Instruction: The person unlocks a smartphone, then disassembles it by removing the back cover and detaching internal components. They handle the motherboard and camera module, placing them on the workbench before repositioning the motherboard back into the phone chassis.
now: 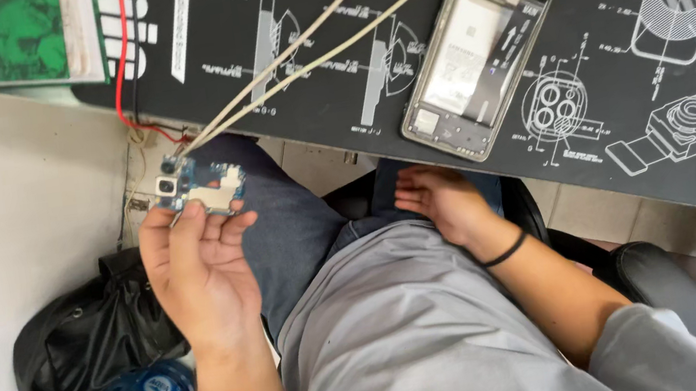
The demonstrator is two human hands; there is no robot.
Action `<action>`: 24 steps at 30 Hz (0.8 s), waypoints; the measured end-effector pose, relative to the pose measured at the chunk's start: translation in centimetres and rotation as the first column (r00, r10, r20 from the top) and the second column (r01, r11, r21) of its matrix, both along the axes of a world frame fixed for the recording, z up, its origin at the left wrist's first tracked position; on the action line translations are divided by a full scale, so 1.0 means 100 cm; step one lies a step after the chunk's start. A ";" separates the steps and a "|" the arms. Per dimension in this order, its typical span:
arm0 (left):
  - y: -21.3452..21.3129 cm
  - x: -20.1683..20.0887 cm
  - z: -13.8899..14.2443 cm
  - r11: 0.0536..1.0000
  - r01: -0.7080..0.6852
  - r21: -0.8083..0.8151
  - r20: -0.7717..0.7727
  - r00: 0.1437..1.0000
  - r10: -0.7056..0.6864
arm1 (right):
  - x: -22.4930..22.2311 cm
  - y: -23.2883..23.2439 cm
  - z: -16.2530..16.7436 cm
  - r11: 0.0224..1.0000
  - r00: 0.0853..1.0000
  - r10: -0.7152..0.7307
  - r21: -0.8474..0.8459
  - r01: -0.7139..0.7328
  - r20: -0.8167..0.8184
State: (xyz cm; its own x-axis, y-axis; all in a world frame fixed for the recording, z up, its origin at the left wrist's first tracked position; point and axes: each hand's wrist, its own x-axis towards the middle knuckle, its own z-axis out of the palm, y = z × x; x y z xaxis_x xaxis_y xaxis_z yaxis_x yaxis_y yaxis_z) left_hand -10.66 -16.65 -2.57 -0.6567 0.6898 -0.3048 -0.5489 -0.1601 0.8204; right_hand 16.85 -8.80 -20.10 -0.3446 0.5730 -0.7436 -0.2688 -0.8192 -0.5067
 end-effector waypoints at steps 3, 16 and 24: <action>0.002 -0.004 -0.003 1.000 -0.014 -0.007 -0.019 1.000 0.014 | 0.016 0.012 0.004 0.995 0.998 0.047 -0.091 -0.043 0.041; -0.002 -0.010 -0.002 0.999 -0.050 0.003 -0.018 0.999 0.050 | 0.014 0.022 0.012 0.251 0.192 -0.299 0.271 -0.929 0.935; 0.002 -0.002 -0.002 0.998 -0.061 0.009 -0.016 0.998 0.061 | 0.038 0.044 0.050 0.515 0.704 0.082 0.574 -0.636 0.705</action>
